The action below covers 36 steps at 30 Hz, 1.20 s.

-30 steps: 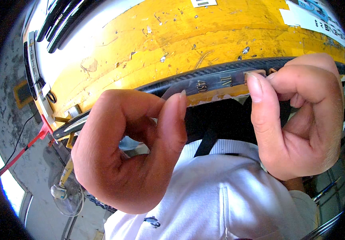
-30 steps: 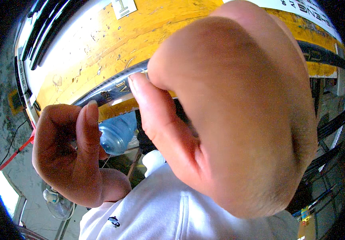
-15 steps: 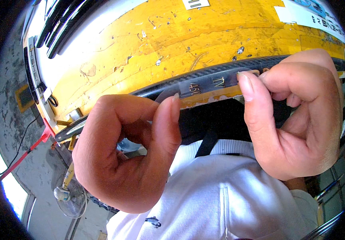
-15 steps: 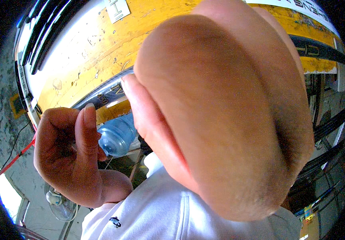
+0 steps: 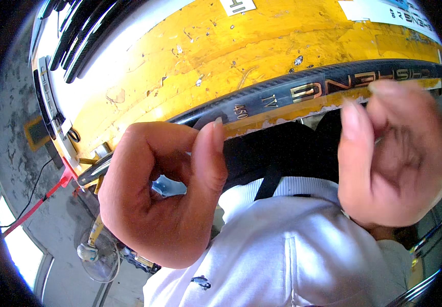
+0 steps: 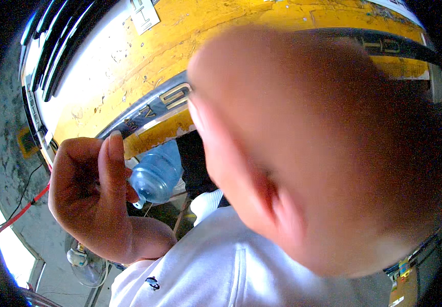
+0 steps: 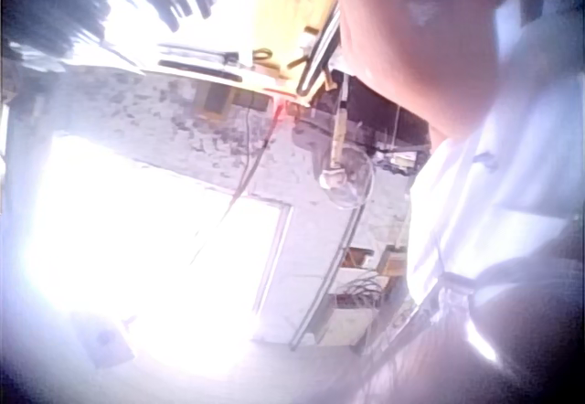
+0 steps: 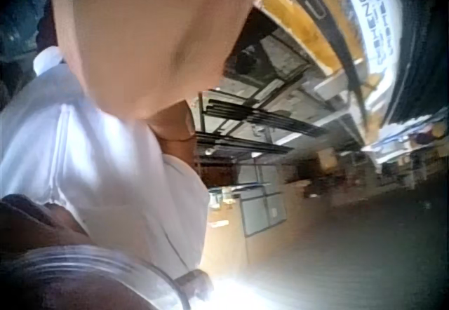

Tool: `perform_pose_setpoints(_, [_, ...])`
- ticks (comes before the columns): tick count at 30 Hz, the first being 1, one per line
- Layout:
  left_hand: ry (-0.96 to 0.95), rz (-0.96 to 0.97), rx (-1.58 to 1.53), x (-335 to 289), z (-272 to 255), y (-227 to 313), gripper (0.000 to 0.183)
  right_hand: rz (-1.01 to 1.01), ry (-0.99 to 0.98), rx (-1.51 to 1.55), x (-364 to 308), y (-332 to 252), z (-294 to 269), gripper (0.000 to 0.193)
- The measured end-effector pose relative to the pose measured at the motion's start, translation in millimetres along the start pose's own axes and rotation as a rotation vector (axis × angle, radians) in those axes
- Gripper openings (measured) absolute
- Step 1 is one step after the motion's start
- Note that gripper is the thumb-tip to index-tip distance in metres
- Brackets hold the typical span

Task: The person applies brand decals and specification stickers to sections of rods by hand and using pliers. They peel backing material, align the stickers on the rods, and trim excess with pliers.

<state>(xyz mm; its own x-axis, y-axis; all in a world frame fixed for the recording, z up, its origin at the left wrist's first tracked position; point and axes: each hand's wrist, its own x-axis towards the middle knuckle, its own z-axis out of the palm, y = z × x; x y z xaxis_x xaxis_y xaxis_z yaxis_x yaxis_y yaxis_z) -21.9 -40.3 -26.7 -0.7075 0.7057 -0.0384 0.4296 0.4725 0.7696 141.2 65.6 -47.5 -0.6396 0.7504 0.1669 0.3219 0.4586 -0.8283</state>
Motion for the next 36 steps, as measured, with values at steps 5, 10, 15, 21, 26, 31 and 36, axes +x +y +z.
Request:
perform_pose_setpoints(5, [-0.01,-0.058,-0.023,-2.3,1.3,4.4,0.017,-0.442,-0.006,-0.187,-12.2,4.1,29.6,0.038])
perform_pose_setpoints(10, [0.016,-0.211,-0.021,-2.6,1.8,14.4,0.018,-0.35,-0.161,-0.309,-15.7,0.7,53.7,0.06])
perform_pose_setpoints(15, [0.055,-0.191,0.033,-1.6,4.6,16.2,0.017,-0.218,-0.202,-0.468,-17.5,14.0,28.9,0.064])
perform_pose_setpoints(21, [0.037,-0.172,0.021,1.2,6.7,18.9,0.018,-0.147,-0.115,-0.451,-22.5,2.3,45.3,0.066])
perform_pose_setpoints(26, [0.032,-0.209,-0.005,2.5,5.1,19.7,0.017,-0.198,-0.133,-0.505,-16.1,-0.5,43.9,0.064])
perform_pose_setpoints(31, [0.026,-0.099,0.14,-2.0,0.0,12.1,0.017,-0.172,-0.03,-0.636,-16.0,23.5,-2.3,0.056])
perform_pose_setpoints(36, [0.028,0.42,0.471,5.4,-16.3,10.8,0.038,-0.265,0.235,-0.728,7.9,36.2,-24.0,0.041])
